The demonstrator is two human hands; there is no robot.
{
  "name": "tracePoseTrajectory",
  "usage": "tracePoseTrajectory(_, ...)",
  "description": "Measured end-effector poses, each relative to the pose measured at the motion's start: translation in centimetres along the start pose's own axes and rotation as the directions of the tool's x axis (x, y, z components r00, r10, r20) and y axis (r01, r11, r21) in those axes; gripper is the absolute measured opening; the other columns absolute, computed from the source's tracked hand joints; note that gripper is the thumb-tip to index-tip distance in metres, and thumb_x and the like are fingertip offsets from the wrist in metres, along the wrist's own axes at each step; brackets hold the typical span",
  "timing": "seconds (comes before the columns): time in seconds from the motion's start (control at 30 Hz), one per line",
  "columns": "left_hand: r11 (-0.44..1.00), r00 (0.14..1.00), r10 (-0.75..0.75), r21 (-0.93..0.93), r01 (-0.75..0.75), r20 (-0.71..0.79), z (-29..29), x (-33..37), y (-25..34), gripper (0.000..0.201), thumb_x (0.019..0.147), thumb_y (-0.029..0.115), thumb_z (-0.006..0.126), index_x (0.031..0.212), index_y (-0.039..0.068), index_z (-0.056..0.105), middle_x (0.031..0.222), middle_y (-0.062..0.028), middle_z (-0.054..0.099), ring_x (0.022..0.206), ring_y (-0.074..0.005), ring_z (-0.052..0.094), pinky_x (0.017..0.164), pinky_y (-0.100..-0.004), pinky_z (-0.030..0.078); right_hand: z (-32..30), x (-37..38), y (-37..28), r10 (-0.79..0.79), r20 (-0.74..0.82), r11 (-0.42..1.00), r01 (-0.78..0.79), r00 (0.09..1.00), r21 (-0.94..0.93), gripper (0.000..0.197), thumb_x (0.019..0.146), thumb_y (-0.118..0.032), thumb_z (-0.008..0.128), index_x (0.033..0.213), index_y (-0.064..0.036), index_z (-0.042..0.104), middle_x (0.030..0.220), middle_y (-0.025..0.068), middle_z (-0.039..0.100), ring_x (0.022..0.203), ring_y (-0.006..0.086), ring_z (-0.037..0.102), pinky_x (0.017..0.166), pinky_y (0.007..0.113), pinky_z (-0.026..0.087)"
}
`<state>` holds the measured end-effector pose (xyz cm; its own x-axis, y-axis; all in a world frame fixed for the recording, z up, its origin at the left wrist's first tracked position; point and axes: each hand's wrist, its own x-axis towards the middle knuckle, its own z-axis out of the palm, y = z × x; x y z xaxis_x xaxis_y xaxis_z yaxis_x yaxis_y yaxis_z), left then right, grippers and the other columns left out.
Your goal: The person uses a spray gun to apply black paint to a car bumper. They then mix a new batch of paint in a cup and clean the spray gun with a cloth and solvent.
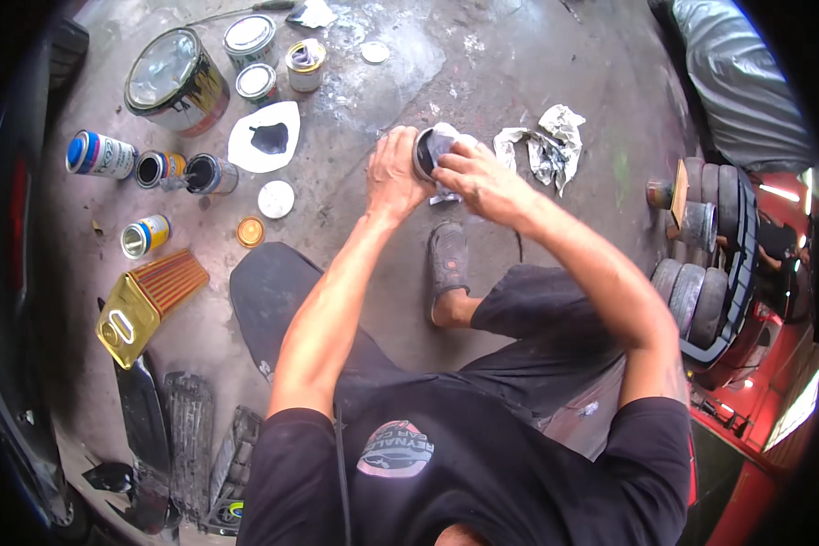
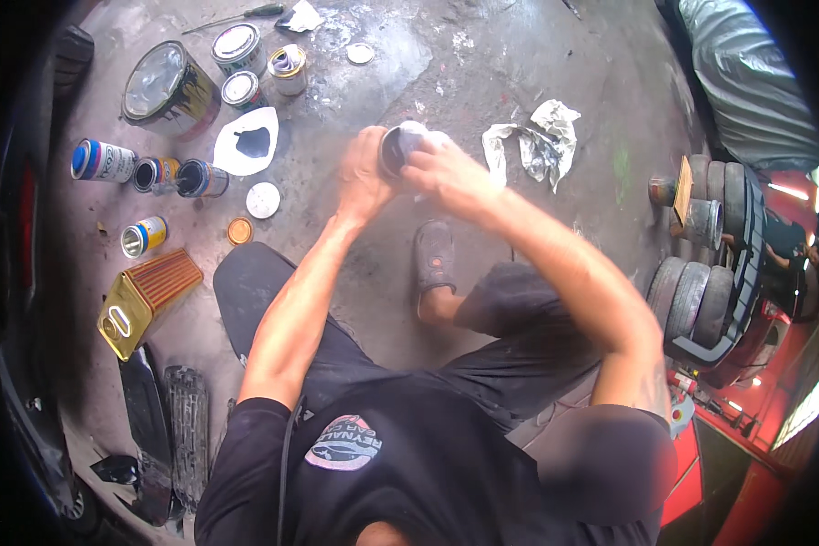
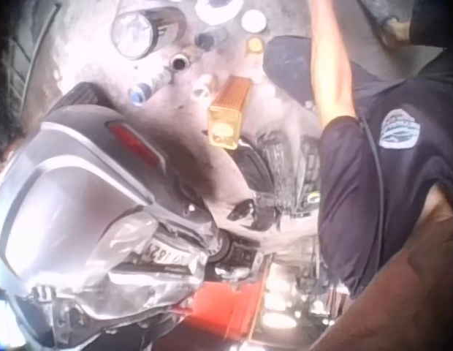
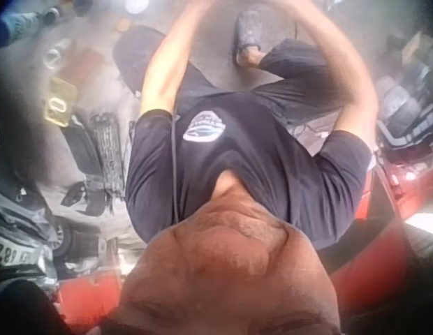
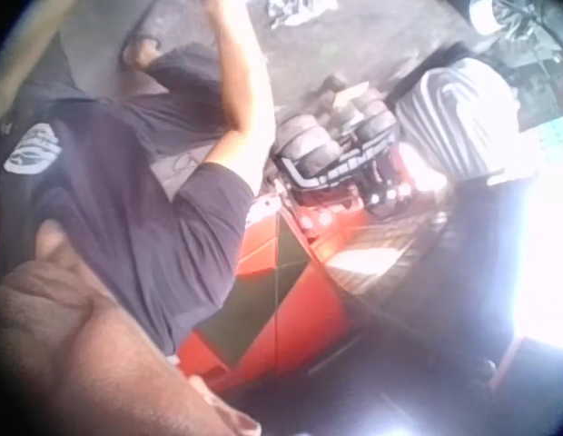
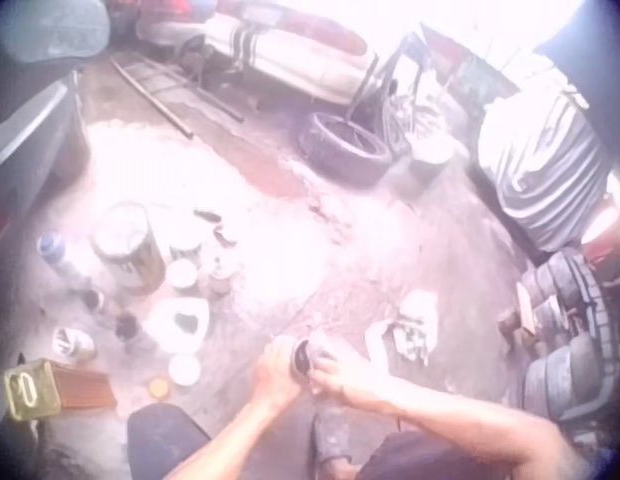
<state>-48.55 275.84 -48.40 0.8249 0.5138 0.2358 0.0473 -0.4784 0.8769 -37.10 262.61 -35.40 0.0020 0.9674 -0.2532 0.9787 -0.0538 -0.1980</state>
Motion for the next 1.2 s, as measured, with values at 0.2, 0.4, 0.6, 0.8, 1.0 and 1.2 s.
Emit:
tracePoseTrajectory(0.2, 0.999, 0.998, 0.021, 0.03, -0.023, 0.057, -1.1, 1.2, 1.8, 0.086, 0.057, 0.017, 0.09, 0.135, 0.007, 0.054, 0.132, -0.0122, 0.061, 0.122, -0.0398, 0.058, 0.096, -0.0519, 0.051, -5.7, 0.9, 4.7, -0.402, 0.117, 0.797, 0.41, 0.908, -0.444, 0.035, 0.078, -0.012, 0.073, 0.112, -0.0053, 0.072, 0.124, 0.0053, 0.065, 0.124, 0.0258, 0.054, 0.101, 0.04, 0.05)
tracePoseTrajectory(0.4, 1.0, 0.999, 0.027, 0.011, -0.027, 0.021, -1.7, 1.5, 0.6, 0.083, 0.058, 0.018, 0.09, 0.132, 0.008, 0.055, 0.128, -0.0127, 0.061, 0.12, -0.0409, 0.058, 0.1, -0.0509, 0.051, -9.1, 0.8, 2.9, -0.046, -0.263, 0.998, 0.035, 0.964, -0.046, 0.052, 0.075, -0.003, 0.079, 0.126, -0.0043, 0.065, 0.112, 0.0142, 0.069, 0.108, 0.0348, 0.065, 0.093, 0.045, 0.056)
tracePoseTrajectory(0.6, 1.0, 0.997, 0.01, 0.009, -0.011, 0.075, -2.5, 1.5, 1.5, 0.082, 0.06, 0.02, 0.091, 0.133, 0.009, 0.055, 0.131, -0.0132, 0.059, 0.122, -0.0407, 0.057, 0.1, -0.0504, 0.053, -1.3, -1.7, -1.3, 0.044, -0.139, 0.999, -0.043, 0.989, 0.01, 0.054, 0.076, 0.001, 0.073, 0.128, 0.0051, 0.061, 0.128, 0.0186, 0.064, 0.123, 0.037, 0.058, 0.099, 0.045, 0.053)
tracePoseTrajectory(0.8, 0.987, 0.994, 0.103, 0.12, -0.107, 0.033, -0.7, 0.0, 0.9, 0.072, 0.073, 0.016, 0.084, 0.138, 0.007, 0.054, 0.136, -0.0148, 0.056, 0.125, -0.04, 0.055, 0.099, -0.0506, 0.053, -1.6, 1.1, -4.3, 0.544, -0.165, 0.746, -0.385, 0.823, 0.543, 0.02, 0.09, -0.015, 0.067, 0.098, 0.0029, 0.07, 0.078, 0.017, 0.072, 0.071, 0.0382, 0.072, 0.067, 0.047, 0.056)
tracePoseTrajectory(1.0, 0.976, 0.98, 0.193, 0.098, -0.197, 0.043, -1.7, 0.8, 2.5, 0.066, 0.079, 0.014, 0.081, 0.139, 0.009, 0.054, 0.133, -0.015, 0.056, 0.121, -0.0402, 0.056, 0.096, -0.0481, 0.054, -1.8, 2.0, -1.4, 0.839, 0.14, -0.073, -0.147, 0.526, 0.986, 0.022, 0.09, -0.01, 0.074, 0.105, 0.0057, 0.073, 0.095, 0.0132, 0.077, 0.082, 0.0195, 0.075, 0.073, 0.032, 0.06)
tracePoseTrajectory(1.2, 0.992, 0.989, 0.121, -0.046, -0.118, 0.083, -3.6, 1.7, 1.6, 0.082, 0.062, 0.018, 0.089, 0.137, 0.008, 0.054, 0.129, -0.0148, 0.06, 0.117, -0.0411, 0.057, 0.1, -0.0493, 0.05, -8.2, -2.3, 0.9, 0.758, -0.272, 0.389, -0.077, 0.593, 0.918, 0.029, 0.098, -0.01, 0.07, 0.124, 0.0026, 0.069, 0.109, 0.0083, 0.076, 0.099, 0.0136, 0.071, 0.092, 0.029, 0.057)
